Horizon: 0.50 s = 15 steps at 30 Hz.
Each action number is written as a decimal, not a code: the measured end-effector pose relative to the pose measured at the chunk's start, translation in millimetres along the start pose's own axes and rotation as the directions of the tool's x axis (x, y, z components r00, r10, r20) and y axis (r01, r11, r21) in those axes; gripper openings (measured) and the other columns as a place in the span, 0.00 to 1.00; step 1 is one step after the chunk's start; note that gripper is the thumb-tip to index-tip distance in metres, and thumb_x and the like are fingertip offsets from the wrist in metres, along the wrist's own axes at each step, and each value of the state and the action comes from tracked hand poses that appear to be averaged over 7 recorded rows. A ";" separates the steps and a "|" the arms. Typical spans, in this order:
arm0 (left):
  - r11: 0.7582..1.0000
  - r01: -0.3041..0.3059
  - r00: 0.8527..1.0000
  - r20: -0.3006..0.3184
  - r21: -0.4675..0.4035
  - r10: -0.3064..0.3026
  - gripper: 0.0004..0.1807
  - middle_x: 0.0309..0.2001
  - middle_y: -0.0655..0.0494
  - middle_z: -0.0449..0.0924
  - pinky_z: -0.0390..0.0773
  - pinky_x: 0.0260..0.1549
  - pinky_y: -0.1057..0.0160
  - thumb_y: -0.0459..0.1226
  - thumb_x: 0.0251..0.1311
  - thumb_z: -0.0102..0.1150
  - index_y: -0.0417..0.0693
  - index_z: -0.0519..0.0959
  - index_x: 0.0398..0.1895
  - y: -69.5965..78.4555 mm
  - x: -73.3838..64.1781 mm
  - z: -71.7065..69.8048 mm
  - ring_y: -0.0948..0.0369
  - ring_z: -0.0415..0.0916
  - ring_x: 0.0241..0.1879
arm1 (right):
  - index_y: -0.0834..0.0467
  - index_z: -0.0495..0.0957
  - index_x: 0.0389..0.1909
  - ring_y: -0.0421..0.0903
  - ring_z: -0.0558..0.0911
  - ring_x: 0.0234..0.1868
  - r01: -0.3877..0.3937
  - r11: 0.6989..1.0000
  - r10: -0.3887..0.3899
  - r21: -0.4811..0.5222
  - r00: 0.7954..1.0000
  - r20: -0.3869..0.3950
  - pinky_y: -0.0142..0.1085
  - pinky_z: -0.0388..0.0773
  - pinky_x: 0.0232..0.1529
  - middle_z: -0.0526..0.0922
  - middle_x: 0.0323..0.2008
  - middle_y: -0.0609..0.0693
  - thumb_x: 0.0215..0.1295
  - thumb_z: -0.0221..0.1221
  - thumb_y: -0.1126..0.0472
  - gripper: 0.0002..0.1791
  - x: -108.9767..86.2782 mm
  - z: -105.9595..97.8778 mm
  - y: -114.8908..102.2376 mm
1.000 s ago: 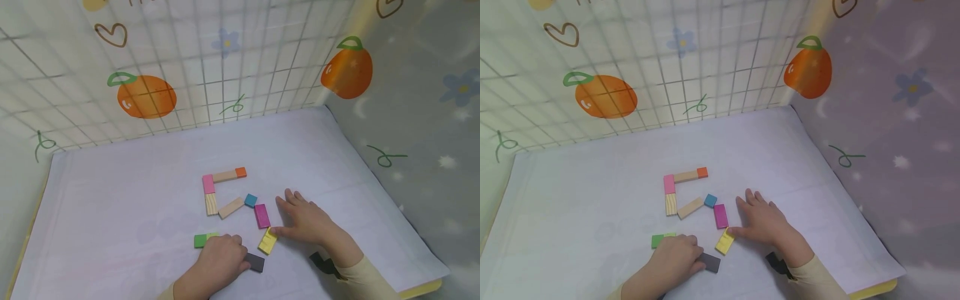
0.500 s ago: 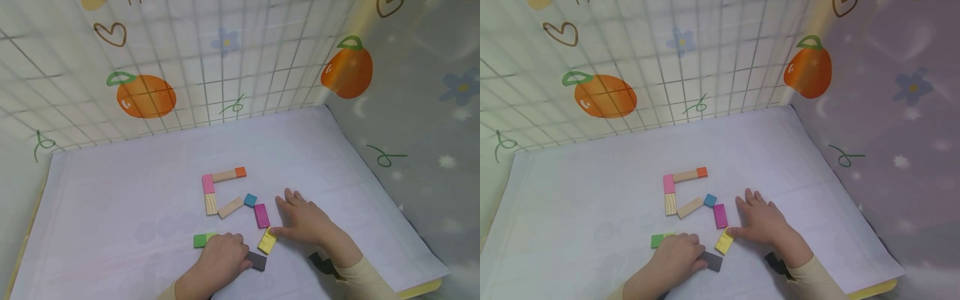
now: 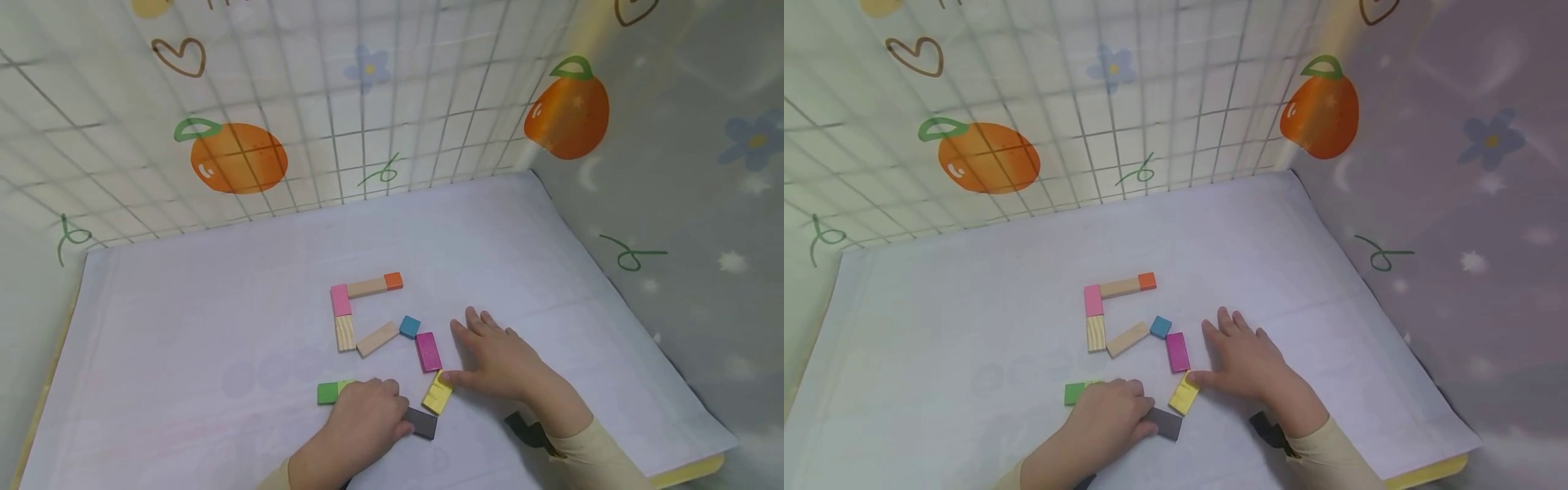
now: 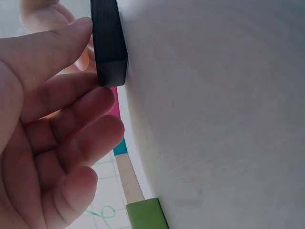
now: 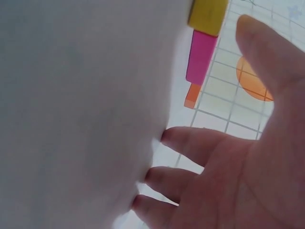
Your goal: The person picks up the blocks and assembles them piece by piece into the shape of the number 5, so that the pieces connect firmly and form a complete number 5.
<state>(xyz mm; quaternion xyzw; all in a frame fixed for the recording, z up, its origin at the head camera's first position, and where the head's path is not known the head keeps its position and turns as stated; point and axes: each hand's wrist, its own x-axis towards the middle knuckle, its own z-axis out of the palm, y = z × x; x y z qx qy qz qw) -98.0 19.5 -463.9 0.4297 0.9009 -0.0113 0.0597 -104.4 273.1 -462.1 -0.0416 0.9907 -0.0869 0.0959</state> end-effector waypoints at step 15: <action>1.000 -0.008 1.000 0.013 -0.010 0.008 0.16 0.21 0.64 0.70 0.64 0.17 0.68 0.58 0.60 0.66 0.59 0.88 0.35 0.7 2.2 -1.0 0.67 0.63 0.20 | 0.53 0.65 0.75 0.69 0.56 0.77 -0.016 1.000 0.016 -0.002 1.000 0.021 0.72 0.61 0.66 0.58 0.77 0.65 0.48 0.60 0.19 0.60 2.2 -0.3 -0.2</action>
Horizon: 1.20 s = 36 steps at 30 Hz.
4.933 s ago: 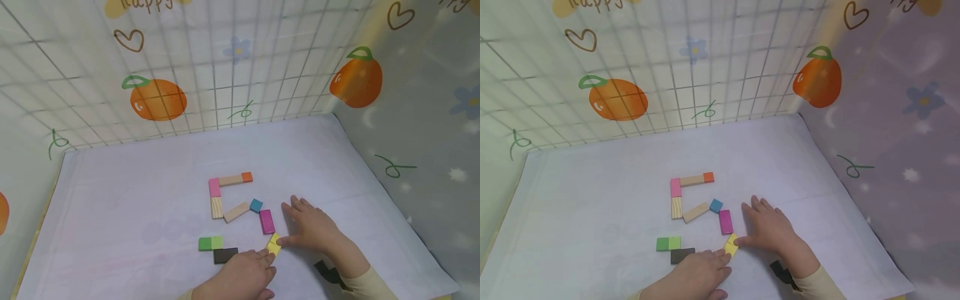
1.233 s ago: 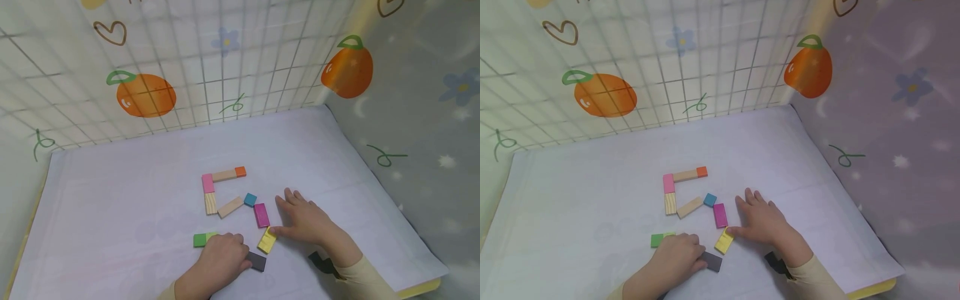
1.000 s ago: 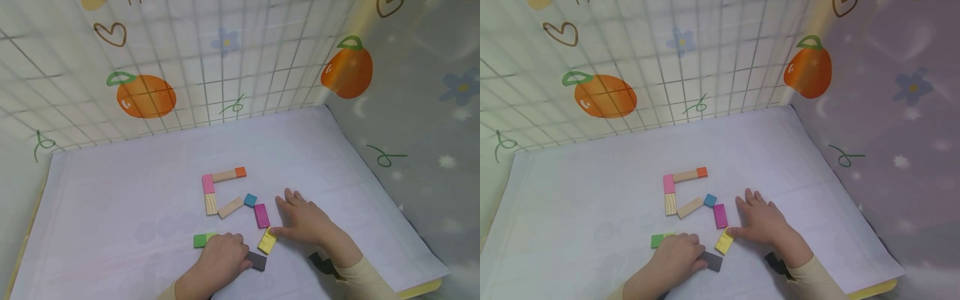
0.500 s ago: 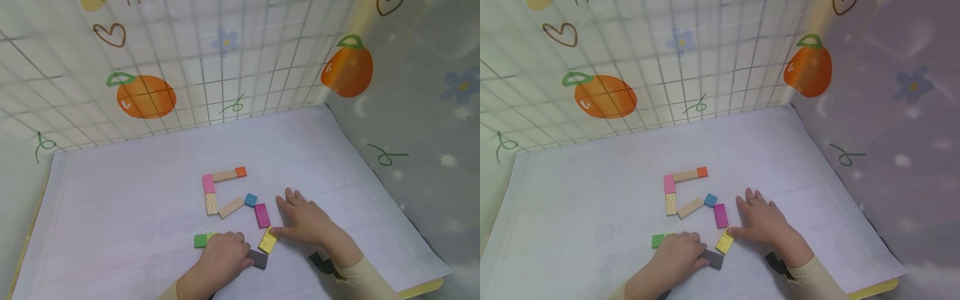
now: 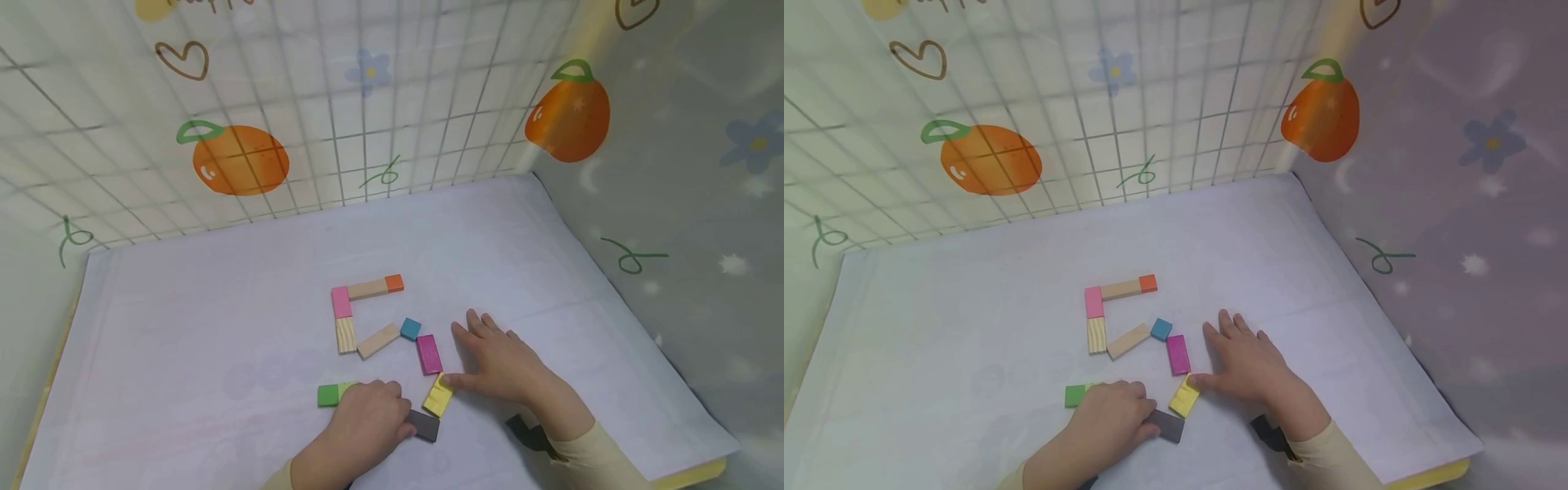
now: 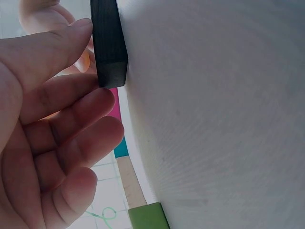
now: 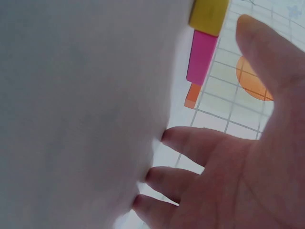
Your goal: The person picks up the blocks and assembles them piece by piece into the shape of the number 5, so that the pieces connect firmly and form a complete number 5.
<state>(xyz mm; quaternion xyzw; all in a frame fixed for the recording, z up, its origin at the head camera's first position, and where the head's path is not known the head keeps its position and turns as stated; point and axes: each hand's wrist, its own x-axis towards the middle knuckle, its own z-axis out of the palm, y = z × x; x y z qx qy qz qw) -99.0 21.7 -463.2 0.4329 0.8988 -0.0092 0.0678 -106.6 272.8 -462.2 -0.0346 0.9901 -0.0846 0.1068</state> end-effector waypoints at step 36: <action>0.999 -0.009 1.000 -0.003 0.038 0.009 0.16 0.21 0.64 0.71 0.64 0.17 0.68 0.59 0.63 0.63 0.61 0.89 0.36 0.2 1.8 2.1 0.66 0.64 0.19 | 0.54 0.64 0.75 0.69 0.56 0.77 0.021 1.000 -0.022 -0.018 1.000 -0.022 0.71 0.61 0.66 0.58 0.77 0.65 0.50 0.60 0.20 0.59 -0.6 0.9 0.5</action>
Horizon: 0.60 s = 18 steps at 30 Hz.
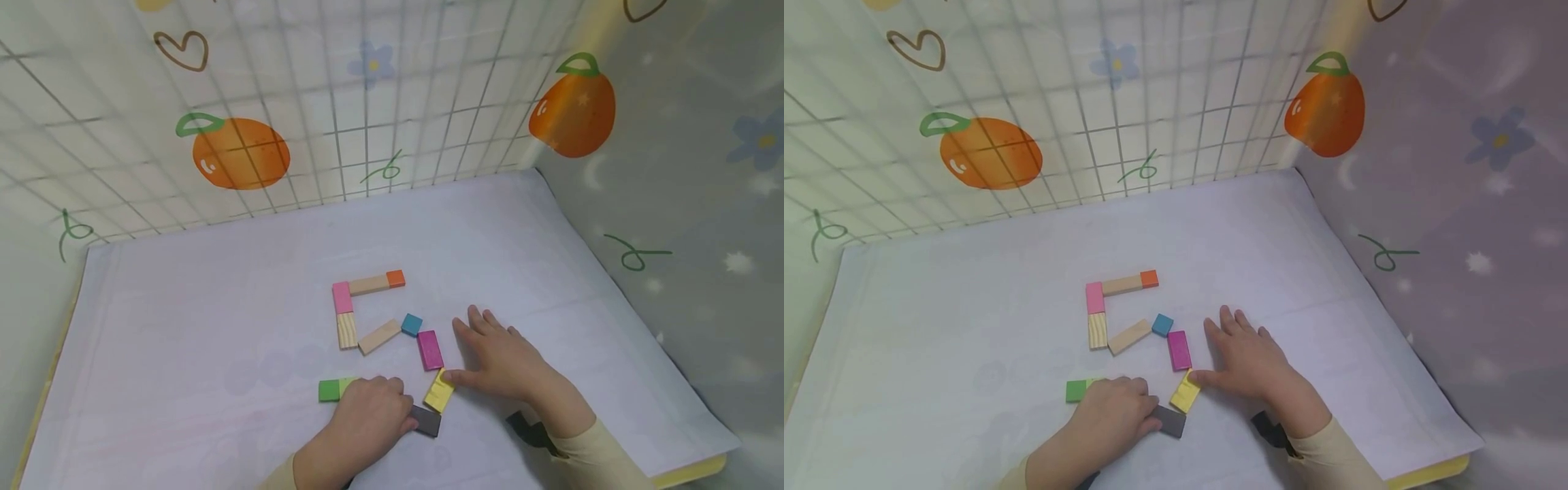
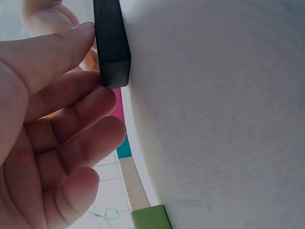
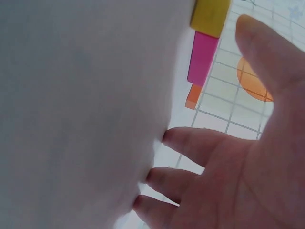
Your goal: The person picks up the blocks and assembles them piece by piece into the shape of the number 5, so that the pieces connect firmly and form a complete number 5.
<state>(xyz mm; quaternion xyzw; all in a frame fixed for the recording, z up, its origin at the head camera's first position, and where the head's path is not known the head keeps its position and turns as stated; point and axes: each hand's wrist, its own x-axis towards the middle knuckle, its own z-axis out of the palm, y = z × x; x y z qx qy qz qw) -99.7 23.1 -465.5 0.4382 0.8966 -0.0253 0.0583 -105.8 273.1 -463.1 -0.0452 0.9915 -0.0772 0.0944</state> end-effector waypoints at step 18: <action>0.993 0.084 0.996 -0.030 -0.084 -0.087 0.21 0.21 0.64 0.70 0.66 0.17 0.67 0.63 0.61 0.62 0.58 0.88 0.32 -17.0 -9.6 -13.3 0.66 0.65 0.19 | 0.54 0.64 0.76 0.69 0.55 0.77 0.009 1.000 -0.009 0.009 1.000 0.006 0.72 0.60 0.66 0.57 0.77 0.65 0.51 0.59 0.20 0.58 -1.6 -2.4 0.0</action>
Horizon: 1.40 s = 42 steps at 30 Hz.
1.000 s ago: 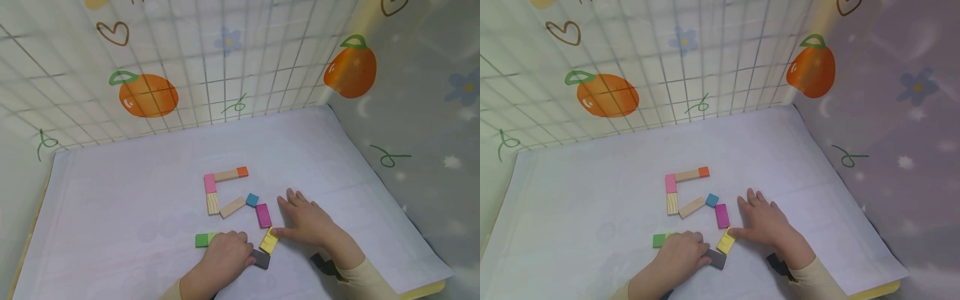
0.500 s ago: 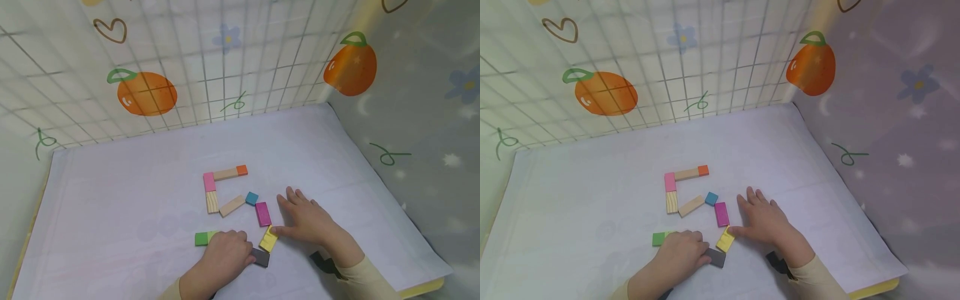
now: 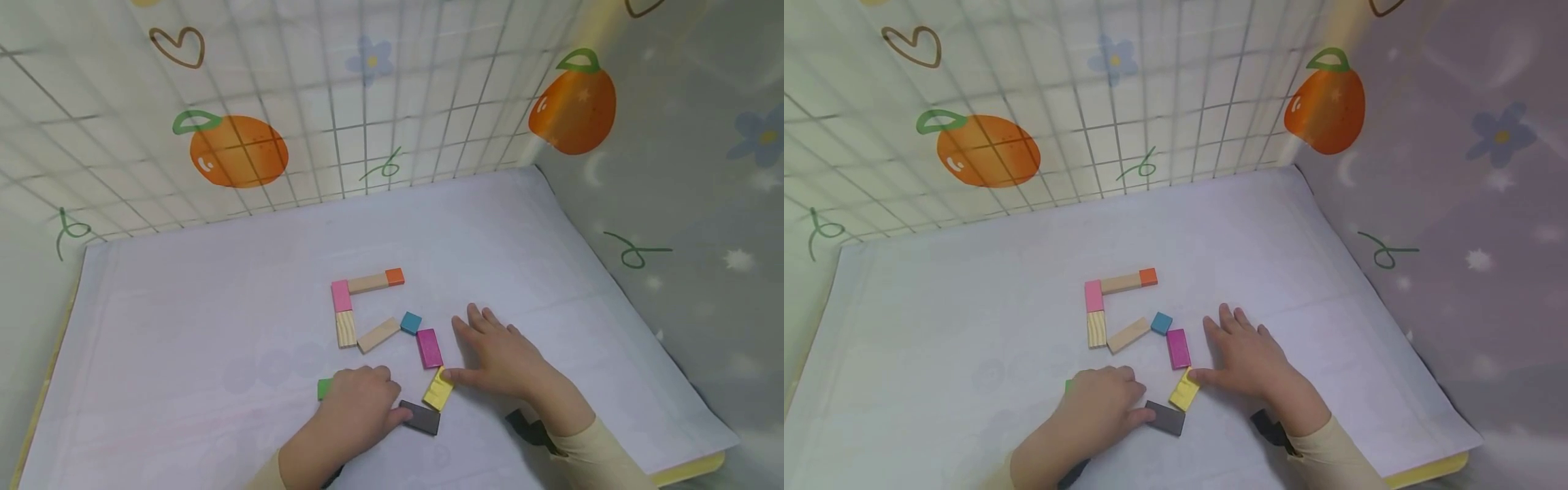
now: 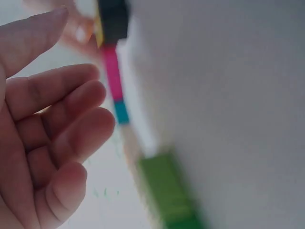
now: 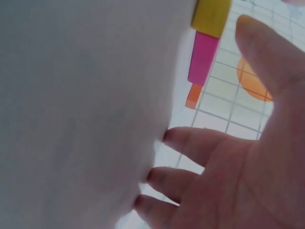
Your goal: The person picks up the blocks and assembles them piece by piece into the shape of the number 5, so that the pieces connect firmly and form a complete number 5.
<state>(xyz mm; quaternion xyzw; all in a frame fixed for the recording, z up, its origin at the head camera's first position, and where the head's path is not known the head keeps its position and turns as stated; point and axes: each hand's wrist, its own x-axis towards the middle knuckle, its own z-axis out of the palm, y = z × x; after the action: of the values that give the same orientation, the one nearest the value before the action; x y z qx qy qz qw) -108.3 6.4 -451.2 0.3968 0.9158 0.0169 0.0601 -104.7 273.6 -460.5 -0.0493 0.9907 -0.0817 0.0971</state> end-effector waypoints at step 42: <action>0.934 0.330 0.942 -0.008 -0.139 -0.334 0.18 0.28 0.62 0.77 0.71 0.19 0.66 0.51 0.50 0.76 0.52 0.84 0.38 -44.1 -42.5 12.4 0.68 0.71 0.24 | 0.45 0.49 0.81 0.66 0.47 0.80 0.043 0.999 -0.042 -0.011 0.998 0.041 0.74 0.50 0.68 0.46 0.81 0.60 0.24 0.68 0.16 0.79 -12.2 -1.9 -20.5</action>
<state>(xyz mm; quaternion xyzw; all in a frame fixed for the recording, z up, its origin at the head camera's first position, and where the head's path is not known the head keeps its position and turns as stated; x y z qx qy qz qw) -110.0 -54.9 -462.9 0.2311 0.9672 0.0751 0.0743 -91.5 255.2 -452.9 -0.0725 0.9877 -0.0771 0.1153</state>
